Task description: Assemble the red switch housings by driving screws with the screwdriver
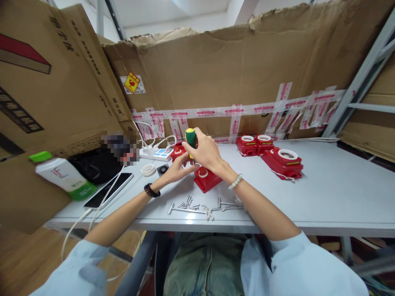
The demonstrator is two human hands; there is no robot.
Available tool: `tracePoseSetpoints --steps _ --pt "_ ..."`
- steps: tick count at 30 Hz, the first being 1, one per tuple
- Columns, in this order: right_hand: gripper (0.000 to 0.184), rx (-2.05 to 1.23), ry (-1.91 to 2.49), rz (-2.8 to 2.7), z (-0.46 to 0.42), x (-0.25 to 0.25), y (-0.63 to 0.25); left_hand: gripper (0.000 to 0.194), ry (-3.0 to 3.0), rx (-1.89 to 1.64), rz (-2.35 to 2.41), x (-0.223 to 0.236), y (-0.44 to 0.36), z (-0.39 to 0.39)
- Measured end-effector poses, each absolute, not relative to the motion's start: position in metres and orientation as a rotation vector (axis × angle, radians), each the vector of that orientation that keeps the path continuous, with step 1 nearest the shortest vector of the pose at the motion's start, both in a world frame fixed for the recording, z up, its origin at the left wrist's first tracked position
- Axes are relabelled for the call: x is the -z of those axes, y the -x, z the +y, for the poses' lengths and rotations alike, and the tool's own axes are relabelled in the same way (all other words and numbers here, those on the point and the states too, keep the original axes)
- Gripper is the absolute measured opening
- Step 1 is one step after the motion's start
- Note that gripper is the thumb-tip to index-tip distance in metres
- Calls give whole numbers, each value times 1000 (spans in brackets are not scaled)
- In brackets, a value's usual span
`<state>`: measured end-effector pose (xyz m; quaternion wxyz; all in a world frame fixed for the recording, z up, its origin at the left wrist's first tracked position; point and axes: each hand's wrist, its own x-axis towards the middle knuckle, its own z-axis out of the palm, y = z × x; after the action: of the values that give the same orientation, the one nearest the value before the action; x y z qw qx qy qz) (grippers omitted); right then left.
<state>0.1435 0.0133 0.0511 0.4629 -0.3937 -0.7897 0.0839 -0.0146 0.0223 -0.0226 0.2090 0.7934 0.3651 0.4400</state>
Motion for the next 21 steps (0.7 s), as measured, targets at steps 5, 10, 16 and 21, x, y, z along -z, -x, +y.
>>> tracePoseSetpoints --steps 5,10,16,21 --pt "21 -233 957 -1933 16 -51 -147 21 -2371 -959 1039 19 26 17" --pt "20 -300 838 -1955 13 -55 -149 33 -2454 -973 1023 20 25 21" --pt "27 -341 754 -1936 11 -61 -153 35 -2521 -1060 1042 22 23 23" --pt "36 -420 738 -1780 4 -76 -165 22 -2435 -1209 1066 7 25 4"
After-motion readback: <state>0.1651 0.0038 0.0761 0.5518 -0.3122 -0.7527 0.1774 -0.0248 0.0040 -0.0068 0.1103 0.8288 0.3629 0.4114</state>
